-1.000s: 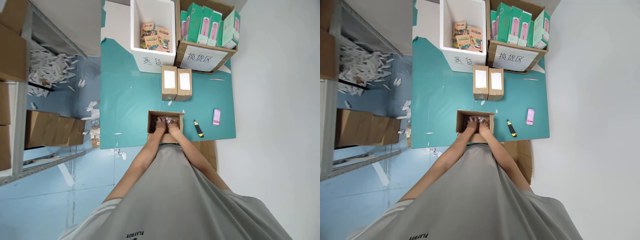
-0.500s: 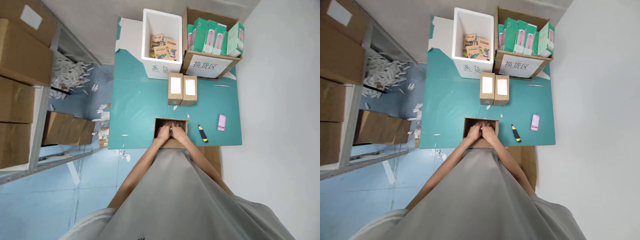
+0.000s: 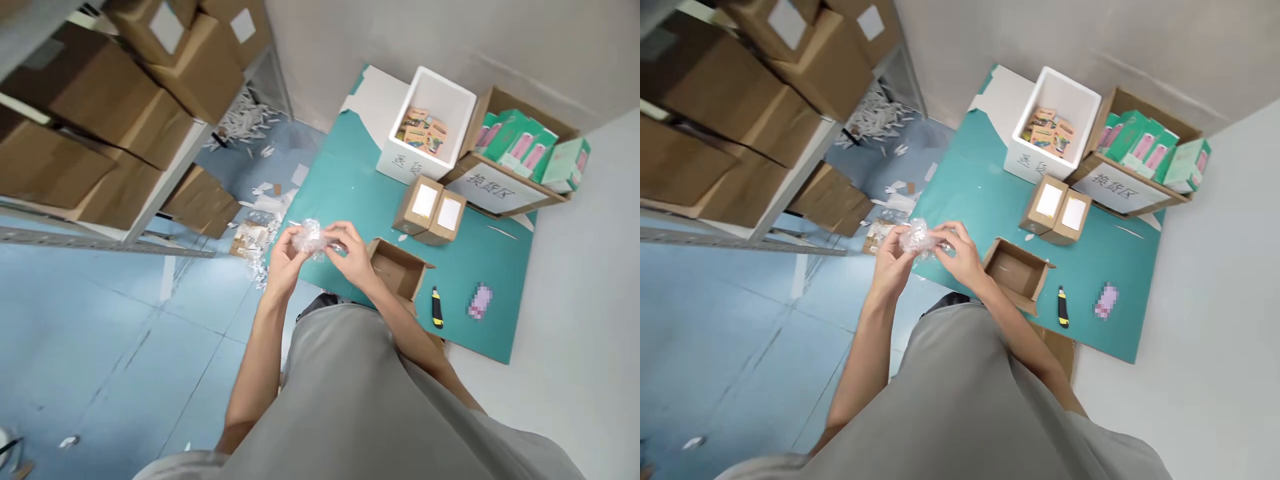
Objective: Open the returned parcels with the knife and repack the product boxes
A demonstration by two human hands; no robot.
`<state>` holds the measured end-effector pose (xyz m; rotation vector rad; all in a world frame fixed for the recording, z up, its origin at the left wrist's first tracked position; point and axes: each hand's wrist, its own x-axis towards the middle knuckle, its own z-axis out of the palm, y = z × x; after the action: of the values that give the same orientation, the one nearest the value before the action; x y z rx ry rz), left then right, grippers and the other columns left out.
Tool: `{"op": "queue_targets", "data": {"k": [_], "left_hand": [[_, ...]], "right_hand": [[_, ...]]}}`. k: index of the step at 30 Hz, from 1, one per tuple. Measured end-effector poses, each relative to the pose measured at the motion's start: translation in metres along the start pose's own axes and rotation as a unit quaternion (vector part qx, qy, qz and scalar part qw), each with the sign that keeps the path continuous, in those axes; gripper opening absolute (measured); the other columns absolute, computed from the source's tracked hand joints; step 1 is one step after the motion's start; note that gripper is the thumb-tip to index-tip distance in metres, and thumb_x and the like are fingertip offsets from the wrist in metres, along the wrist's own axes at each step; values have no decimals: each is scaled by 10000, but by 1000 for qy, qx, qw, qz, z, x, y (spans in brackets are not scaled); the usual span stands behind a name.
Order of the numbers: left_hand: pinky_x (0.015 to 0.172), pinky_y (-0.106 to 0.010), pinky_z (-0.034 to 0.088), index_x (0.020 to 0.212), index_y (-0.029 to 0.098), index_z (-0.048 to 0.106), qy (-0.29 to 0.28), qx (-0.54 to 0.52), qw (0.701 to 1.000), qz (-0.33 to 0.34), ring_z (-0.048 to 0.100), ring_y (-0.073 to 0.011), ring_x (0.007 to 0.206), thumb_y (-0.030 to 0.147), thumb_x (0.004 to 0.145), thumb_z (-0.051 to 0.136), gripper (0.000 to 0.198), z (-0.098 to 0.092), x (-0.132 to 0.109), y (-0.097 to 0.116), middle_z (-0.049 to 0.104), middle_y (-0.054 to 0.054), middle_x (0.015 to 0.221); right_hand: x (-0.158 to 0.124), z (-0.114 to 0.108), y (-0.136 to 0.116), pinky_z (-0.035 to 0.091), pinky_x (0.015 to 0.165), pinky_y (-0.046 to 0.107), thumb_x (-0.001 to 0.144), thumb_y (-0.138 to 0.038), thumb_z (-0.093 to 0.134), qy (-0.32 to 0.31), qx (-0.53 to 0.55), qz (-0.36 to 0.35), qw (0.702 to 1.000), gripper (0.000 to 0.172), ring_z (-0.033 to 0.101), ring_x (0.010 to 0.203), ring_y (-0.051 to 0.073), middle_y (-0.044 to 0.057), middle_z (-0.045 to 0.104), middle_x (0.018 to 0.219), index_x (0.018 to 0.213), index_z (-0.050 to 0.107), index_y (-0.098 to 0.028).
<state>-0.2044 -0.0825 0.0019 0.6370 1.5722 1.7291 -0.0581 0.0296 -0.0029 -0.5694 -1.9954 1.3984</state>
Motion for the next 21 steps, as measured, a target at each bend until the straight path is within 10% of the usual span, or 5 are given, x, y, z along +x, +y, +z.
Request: {"op": "queue_targets", "data": {"k": [5, 10, 16, 21], "left_hand": [[1047, -356, 550, 1256, 238, 630, 215, 173, 944, 179, 677, -220, 1121, 309, 886, 849, 435, -101, 54, 6, 681, -39, 1221], [1287, -551, 430, 1250, 200, 642, 310, 298, 890, 151, 623, -325, 1347, 243, 882, 848, 423, -188, 130, -3, 707, -133, 1342], [1419, -738, 68, 1576, 107, 583, 207, 326, 922, -1, 131, -524, 1783, 422, 671, 1067, 1073, -222, 165, -54, 354, -307, 1828], [1430, -730, 182, 1648, 118, 519, 42, 395, 917, -29, 238, -482, 1775, 386, 932, 802, 815, -170, 123, -146, 422, -295, 1805]], "right_hand": [[104, 116, 2, 565, 1227, 393, 1154, -284, 692, -71, -72, -58, 993, 285, 674, 1353, 227, 46, 770, 1397, 1414, 803, -314], [159, 188, -16, 427, 1373, 469, 1064, -175, 833, -160, -198, -13, 967, 674, 525, 1552, 253, 70, 559, 1781, 1683, 567, -156], [56, 135, 0, 446, 1373, 526, 1130, -277, 710, -148, -176, -9, 973, 506, 529, 1608, 307, 110, 602, 1738, 1632, 665, -240], [-92, 31, 0, 535, 1297, 550, 1142, -399, 659, -8, -171, 139, 975, 431, 660, 1475, 308, 103, 734, 1575, 1560, 729, -321]]}}
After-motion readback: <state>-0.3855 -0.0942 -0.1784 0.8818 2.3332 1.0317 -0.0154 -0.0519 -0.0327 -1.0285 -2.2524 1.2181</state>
